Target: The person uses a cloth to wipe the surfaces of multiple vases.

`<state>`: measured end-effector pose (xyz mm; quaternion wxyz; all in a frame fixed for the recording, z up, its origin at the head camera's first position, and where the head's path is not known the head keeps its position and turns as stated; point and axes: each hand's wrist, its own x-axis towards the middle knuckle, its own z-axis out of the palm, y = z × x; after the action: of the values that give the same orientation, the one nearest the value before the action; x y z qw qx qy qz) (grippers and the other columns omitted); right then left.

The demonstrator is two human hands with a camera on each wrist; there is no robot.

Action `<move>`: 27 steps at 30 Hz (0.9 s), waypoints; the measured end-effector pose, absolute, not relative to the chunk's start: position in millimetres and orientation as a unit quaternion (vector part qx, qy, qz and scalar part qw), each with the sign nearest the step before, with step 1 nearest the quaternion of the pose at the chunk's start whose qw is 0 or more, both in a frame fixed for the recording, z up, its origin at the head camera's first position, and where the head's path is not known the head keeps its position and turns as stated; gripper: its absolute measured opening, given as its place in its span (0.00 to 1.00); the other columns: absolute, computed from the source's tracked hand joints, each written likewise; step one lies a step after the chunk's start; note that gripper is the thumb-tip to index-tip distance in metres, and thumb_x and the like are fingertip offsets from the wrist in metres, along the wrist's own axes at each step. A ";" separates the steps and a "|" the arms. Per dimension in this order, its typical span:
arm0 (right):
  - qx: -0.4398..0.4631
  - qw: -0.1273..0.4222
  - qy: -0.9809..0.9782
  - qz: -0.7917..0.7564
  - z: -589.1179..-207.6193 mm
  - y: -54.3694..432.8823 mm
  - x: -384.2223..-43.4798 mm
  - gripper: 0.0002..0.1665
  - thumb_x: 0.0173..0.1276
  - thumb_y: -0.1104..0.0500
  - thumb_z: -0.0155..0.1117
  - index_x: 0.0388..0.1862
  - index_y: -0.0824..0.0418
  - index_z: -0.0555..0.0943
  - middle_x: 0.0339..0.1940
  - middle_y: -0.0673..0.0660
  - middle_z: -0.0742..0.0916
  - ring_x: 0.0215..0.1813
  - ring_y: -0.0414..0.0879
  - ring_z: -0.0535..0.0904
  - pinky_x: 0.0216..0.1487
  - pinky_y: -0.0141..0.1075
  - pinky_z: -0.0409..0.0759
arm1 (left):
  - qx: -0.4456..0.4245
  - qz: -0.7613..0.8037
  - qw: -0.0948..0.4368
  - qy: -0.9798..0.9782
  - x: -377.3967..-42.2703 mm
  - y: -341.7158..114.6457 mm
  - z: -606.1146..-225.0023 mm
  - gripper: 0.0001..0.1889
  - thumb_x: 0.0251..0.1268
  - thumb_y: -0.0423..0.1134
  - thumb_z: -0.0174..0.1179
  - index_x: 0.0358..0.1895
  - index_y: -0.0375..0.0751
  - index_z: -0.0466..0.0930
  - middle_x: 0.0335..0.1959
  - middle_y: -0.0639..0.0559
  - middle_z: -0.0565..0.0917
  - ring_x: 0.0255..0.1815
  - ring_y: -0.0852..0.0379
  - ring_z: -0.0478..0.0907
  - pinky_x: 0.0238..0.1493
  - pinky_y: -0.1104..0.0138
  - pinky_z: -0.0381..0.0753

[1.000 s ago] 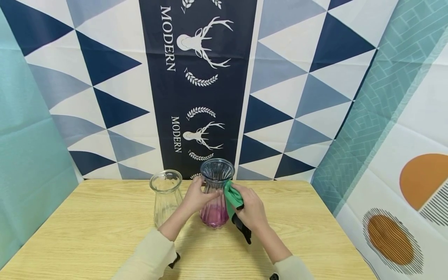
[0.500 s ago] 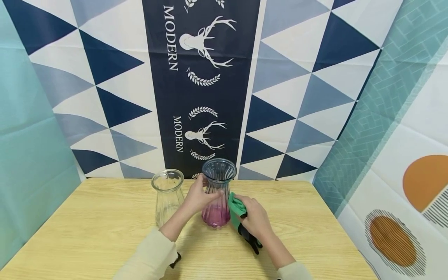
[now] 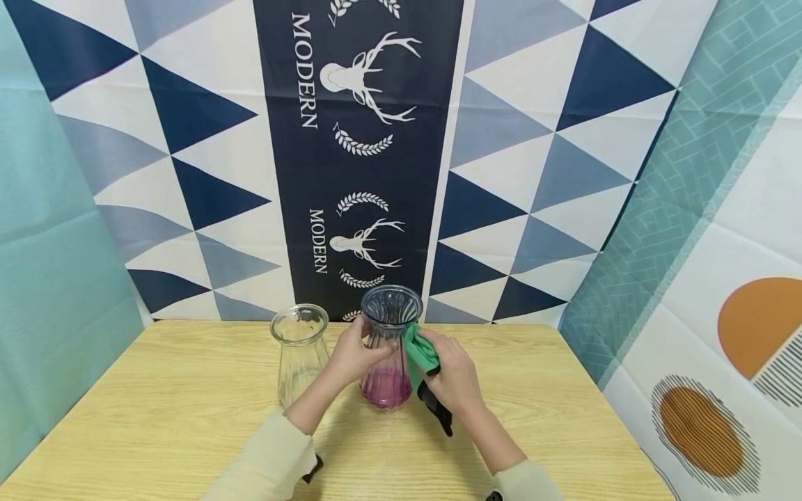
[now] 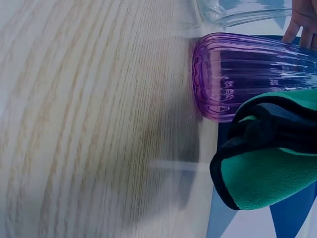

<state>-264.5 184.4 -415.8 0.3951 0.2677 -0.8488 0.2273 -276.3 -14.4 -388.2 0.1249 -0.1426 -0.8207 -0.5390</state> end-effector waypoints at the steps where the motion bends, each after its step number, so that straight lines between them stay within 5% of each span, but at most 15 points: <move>1: 0.269 0.393 -0.850 0.226 -415.9 184.3 -264.6 0.35 0.45 0.64 0.77 0.55 0.59 0.76 0.44 0.60 0.84 0.44 0.54 0.81 0.41 0.48 0.82 | -0.143 -0.540 0.124 -0.820 -276.2 -14.6 -388.5 0.31 0.49 0.43 0.68 0.55 0.32 0.68 0.51 0.37 0.78 0.57 0.44 0.74 0.60 0.50 0.72; 18: 0.248 0.261 -0.914 0.187 -439.4 198.2 -266.6 0.36 0.45 0.67 0.76 0.56 0.57 0.76 0.45 0.57 0.84 0.43 0.50 0.79 0.42 0.44 0.81 | -0.149 -0.539 0.117 -0.821 -275.6 -14.4 -388.9 0.32 0.48 0.42 0.66 0.59 0.36 0.69 0.55 0.38 0.79 0.58 0.44 0.75 0.61 0.52 0.72; 27: 0.250 0.293 -0.901 0.197 -432.9 199.5 -268.0 0.38 0.44 0.67 0.77 0.57 0.57 0.76 0.46 0.59 0.84 0.45 0.53 0.80 0.43 0.47 0.81 | -0.143 -0.531 0.122 -0.826 -276.5 -14.7 -389.8 0.33 0.48 0.44 0.68 0.59 0.36 0.70 0.55 0.39 0.78 0.59 0.43 0.74 0.62 0.50 0.71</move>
<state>-268.0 199.5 -432.9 0.2934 0.2498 -0.9015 0.1970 -276.5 -14.7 -389.8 0.1219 -0.1428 -0.8261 -0.5313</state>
